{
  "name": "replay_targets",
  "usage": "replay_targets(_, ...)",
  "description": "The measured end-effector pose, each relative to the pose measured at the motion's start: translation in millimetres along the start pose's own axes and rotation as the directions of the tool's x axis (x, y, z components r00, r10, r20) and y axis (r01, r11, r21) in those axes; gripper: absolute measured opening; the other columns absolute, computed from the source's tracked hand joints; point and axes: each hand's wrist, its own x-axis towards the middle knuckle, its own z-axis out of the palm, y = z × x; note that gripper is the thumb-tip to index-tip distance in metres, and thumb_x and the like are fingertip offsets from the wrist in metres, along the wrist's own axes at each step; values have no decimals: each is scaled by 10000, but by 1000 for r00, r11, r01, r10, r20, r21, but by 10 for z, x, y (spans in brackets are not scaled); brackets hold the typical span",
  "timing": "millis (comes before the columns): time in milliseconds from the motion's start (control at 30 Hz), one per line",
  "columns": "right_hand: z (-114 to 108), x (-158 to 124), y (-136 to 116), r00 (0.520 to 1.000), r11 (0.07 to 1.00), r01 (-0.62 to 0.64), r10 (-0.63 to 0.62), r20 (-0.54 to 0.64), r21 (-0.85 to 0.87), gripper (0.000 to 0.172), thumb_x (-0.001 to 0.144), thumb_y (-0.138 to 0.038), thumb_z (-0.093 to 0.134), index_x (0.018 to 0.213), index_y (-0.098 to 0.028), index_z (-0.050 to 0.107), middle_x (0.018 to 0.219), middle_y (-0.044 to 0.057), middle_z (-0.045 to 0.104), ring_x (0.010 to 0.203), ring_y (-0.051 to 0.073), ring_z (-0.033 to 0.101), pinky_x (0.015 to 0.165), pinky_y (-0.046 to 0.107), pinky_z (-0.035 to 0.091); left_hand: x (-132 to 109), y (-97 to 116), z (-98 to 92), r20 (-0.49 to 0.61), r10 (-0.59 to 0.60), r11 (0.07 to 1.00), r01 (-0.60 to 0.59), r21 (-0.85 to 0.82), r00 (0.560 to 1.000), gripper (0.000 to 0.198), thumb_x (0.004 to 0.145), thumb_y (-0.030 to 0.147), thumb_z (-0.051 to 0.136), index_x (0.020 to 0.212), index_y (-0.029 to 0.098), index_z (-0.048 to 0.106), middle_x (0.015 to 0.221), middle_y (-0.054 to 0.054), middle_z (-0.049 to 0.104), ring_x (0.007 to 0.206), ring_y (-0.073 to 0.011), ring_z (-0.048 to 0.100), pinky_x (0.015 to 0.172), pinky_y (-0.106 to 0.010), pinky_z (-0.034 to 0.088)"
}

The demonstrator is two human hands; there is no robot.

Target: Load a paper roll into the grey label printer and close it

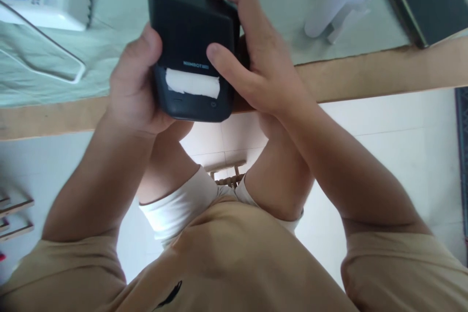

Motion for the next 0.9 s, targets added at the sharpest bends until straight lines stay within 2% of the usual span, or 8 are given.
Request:
replay_targets(100, 10, -2, 33, 1000, 1000, 12, -12, 4, 10, 536, 940, -451, 541, 1365, -135, 457, 1445, 153, 570, 1251, 221, 612, 1075, 398, 510, 35, -13, -45, 133, 108, 987, -122, 108, 985, 205, 1003, 374, 589, 1135, 222, 629, 1178, -37, 771, 1280, -314, 668, 947, -380, 617)
replay_targets(233, 16, -2, 58, 1000, 1000, -5, 5, -2, 18, 493, 955, -476, 566, 1341, -180, 487, 1403, 117, 598, 1207, 210, 622, 1054, 379, 516, 85, -9, -136, 188, 102, 993, -111, 40, 977, 183, 952, 362, 682, 1095, 247, 684, 1206, -35, 785, 1467, -387, 530, 1067, -461, 581)
replay_targets(333, 24, -6, 58, 1000, 1000, -15, 15, -9, 25, 489, 960, -485, 568, 1350, -200, 493, 1423, 108, 593, 1243, 223, 618, 1091, 384, 510, 106, -11, -164, 192, 81, 996, -86, 15, 978, 188, 949, 353, 682, 1111, 258, 678, 1308, -31, 756, 1526, -409, 465, 1063, -479, 592)
replay_targets(433, 25, -12, 40, 1000, 1000, 1, -1, -11, 5, 479, 972, -481, 558, 1355, -199, 500, 1427, 106, 576, 1269, 226, 610, 1129, 392, 507, 121, -19, -156, 196, 88, 996, -92, 13, 977, 230, 936, 366, 685, 1126, 238, 658, 1326, -68, 745, 1482, -425, 515, 994, -488, 633)
replay_targets(567, 22, -16, 33, 1000, 999, -17, 17, 3, -36, 459, 985, -512, 541, 1357, -246, 503, 1436, 64, 566, 1289, 214, 599, 1148, 393, 510, 116, -4, -137, 179, 101, 993, -112, 49, 979, 252, 960, 353, 628, 1152, 190, 646, 1197, -81, 764, 1416, -408, 590, 915, -466, 661)
replay_targets(700, 35, -15, 113, 999, 999, 41, -42, -22, -6, 558, 967, -539, 550, 1377, -166, 490, 1412, 111, 549, 1292, 225, 603, 1139, 401, 518, 127, -2, -165, 201, 61, 996, -73, 50, 978, 212, 957, 363, 654, 1119, 226, 662, 1189, -64, 771, 1415, -367, 597, 934, -400, 650)
replay_targets(800, 42, -19, 147, 997, 997, 77, -78, -25, -3, 615, 956, -585, 553, 1383, -148, 483, 1406, 114, 544, 1298, 224, 595, 1116, 381, 523, 179, -57, -200, 231, 112, 993, -116, 4, 966, 230, 904, 389, 714, 1075, 237, 690, 1149, -89, 778, 1381, -380, 617, 843, -400, 666)
replay_targets(900, 43, -35, 106, 999, 999, -45, 45, -7, -21, 708, 919, -687, 538, 1400, -174, 452, 1450, 99, 511, 1328, 241, 567, 1085, 367, 528, 195, -96, -193, 228, 154, 988, -155, -10, 962, 225, 890, 400, 721, 1047, 240, 704, 1106, -84, 778, 1301, -373, 673, 762, -393, 663)
